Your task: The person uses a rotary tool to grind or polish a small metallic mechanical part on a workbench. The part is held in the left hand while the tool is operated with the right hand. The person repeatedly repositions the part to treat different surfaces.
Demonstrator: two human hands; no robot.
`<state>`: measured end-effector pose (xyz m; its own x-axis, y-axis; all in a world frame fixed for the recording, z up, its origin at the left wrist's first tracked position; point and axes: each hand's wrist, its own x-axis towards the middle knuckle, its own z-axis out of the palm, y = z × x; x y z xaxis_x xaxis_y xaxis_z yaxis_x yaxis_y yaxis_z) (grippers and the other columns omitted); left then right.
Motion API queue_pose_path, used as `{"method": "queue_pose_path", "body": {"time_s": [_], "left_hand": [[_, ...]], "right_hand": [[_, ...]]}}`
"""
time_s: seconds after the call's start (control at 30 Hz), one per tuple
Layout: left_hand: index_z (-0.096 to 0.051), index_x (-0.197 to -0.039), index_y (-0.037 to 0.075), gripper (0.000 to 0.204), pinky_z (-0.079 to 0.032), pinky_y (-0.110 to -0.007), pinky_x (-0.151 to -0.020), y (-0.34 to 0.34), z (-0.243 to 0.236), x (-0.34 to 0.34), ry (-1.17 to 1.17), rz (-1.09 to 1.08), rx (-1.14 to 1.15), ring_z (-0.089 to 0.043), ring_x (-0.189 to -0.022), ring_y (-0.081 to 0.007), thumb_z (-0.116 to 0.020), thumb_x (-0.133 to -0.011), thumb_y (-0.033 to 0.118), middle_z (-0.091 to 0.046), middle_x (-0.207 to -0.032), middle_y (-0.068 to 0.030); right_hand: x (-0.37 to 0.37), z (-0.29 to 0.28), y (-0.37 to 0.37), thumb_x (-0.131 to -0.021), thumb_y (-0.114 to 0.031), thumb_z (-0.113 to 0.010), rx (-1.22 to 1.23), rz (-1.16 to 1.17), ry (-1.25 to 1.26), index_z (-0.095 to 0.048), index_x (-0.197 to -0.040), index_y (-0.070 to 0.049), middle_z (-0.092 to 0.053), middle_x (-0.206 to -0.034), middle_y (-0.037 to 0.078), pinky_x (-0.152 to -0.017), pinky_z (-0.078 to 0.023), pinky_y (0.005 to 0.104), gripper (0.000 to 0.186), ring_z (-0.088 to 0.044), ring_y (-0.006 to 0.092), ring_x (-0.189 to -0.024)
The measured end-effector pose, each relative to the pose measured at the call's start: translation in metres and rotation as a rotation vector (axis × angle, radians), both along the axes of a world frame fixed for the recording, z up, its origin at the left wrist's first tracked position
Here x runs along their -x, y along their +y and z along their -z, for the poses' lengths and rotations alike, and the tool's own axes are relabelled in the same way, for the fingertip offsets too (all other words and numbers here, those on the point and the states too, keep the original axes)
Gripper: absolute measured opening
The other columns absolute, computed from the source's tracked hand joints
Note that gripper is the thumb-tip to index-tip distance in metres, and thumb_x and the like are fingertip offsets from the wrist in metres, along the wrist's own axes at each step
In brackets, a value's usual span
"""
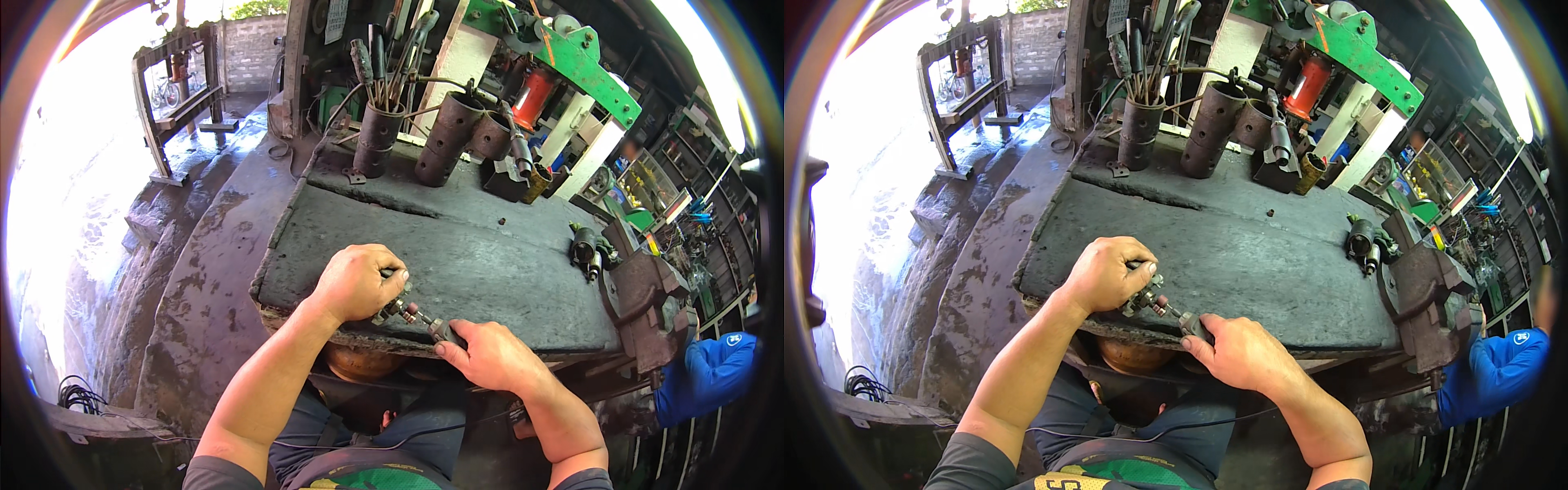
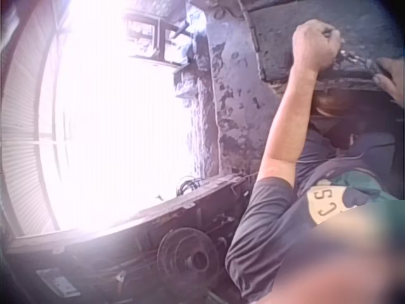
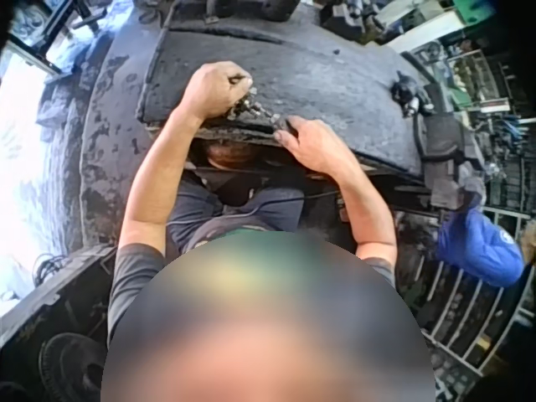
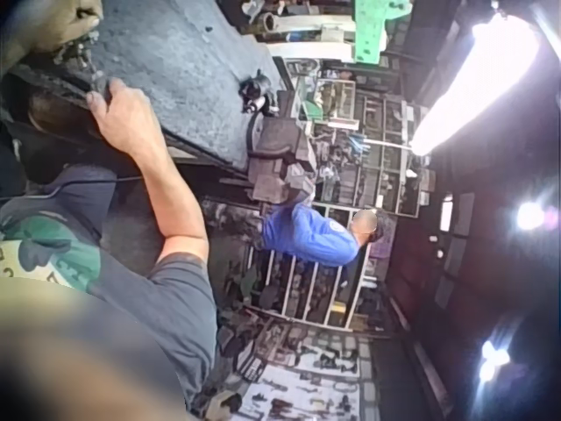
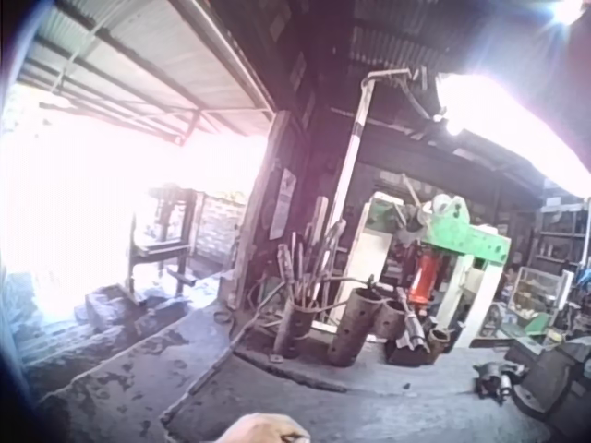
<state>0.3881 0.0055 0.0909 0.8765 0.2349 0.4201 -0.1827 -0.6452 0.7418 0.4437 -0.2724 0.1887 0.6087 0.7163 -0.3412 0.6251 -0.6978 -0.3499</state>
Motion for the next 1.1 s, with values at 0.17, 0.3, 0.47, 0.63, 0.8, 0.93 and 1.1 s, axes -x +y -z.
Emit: {"method": "queue_pose_path", "body": {"time_s": [0.17, 0.3, 0.47, 0.63, 0.8, 0.93, 1.1], "left_hand": [[-0.092, -0.108, 0.007, 0.024, -0.066, -0.049, -0.095, 0.0000, -0.0005, 0.0013, 0.006, -0.002, 0.016, -0.084, -0.105, -0.0400, -0.084, -0.101, 0.028, -0.088, -0.110, -0.0145], [-0.092, -0.108, 0.006, 0.024, -0.066, -0.049, -0.095, -0.0008, -0.0009, 0.0009, 0.003, 0.001, 0.023, -0.084, -0.104, -0.0397, -0.084, -0.101, 0.028, -0.088, -0.110, -0.0144], [-0.092, -0.109, 0.005, 0.023, -0.067, -0.048, -0.094, 0.0002, -0.0008, 0.0013, -0.013, 0.003, -0.008, -0.085, -0.103, -0.0393, -0.084, -0.101, 0.025, -0.088, -0.109, -0.0151], [-0.090, -0.111, 0.004, 0.019, -0.067, -0.046, -0.093, -0.0001, -0.0009, 0.0019, -0.019, 0.011, 0.003, -0.086, -0.102, -0.0384, -0.085, -0.101, 0.019, -0.088, -0.109, -0.0166], [-0.091, -0.110, 0.004, 0.020, -0.067, -0.047, -0.093, 0.0000, -0.0005, 0.0012, -0.021, 0.007, -0.001, -0.085, -0.102, -0.0390, -0.085, -0.101, 0.021, -0.088, -0.109, -0.0161], [-0.090, -0.111, 0.003, 0.019, -0.067, -0.046, -0.092, 0.0004, 0.0007, 0.0004, -0.026, 0.011, -0.008, -0.086, -0.101, -0.0386, -0.085, -0.101, 0.018, -0.088, -0.109, -0.0173], [-0.090, -0.111, 0.002, 0.019, -0.067, -0.046, -0.092, -0.0004, 0.0001, 0.0012, -0.020, 0.011, -0.014, -0.086, -0.101, -0.0383, -0.085, -0.101, 0.017, -0.088, -0.108, -0.0172]], "right_hand": [[0.0031, -0.0001, 0.0002, -0.118, -0.051, -0.071, -0.006, -0.032, 0.010, -0.077, -0.127, 0.000, -0.083, -0.100, 0.030, -0.091, -0.062, 0.0637, 0.052, -0.079, 0.0572, -0.102], [0.0021, -0.0003, -0.0003, -0.117, -0.052, -0.072, 0.019, 0.005, -0.029, -0.077, -0.128, 0.000, -0.084, -0.101, 0.030, -0.091, -0.062, 0.0637, 0.053, -0.079, 0.0571, -0.103], [0.0037, 0.0003, -0.0021, -0.118, -0.052, -0.071, 0.003, -0.041, 0.015, -0.077, -0.129, 0.000, -0.084, -0.101, 0.030, -0.092, -0.062, 0.0637, 0.053, -0.080, 0.0571, -0.104], [0.0010, 0.0008, -0.0031, -0.118, -0.052, -0.071, 0.013, -0.017, -0.020, -0.076, -0.127, 0.000, -0.084, -0.101, 0.031, -0.092, -0.062, 0.0639, 0.052, -0.079, 0.0574, -0.104], [0.0005, -0.0023, -0.0079, -0.118, -0.052, -0.071, 0.018, -0.022, 0.000, -0.076, -0.128, -0.001, -0.083, -0.100, 0.031, -0.092, -0.062, 0.0639, 0.053, -0.079, 0.0573, -0.105], [0.0025, -0.0034, -0.0092, -0.118, -0.052, -0.071, 0.024, -0.032, -0.003, -0.076, -0.129, -0.001, -0.084, -0.101, 0.030, -0.092, -0.062, 0.0638, 0.052, -0.079, 0.0568, -0.105], [-0.0006, -0.0030, -0.0077, -0.118, -0.052, -0.071, 0.043, 0.008, -0.006, -0.076, -0.129, -0.001, -0.084, -0.101, 0.030, -0.092, -0.063, 0.0636, 0.052, -0.080, 0.0563, -0.104]]}}
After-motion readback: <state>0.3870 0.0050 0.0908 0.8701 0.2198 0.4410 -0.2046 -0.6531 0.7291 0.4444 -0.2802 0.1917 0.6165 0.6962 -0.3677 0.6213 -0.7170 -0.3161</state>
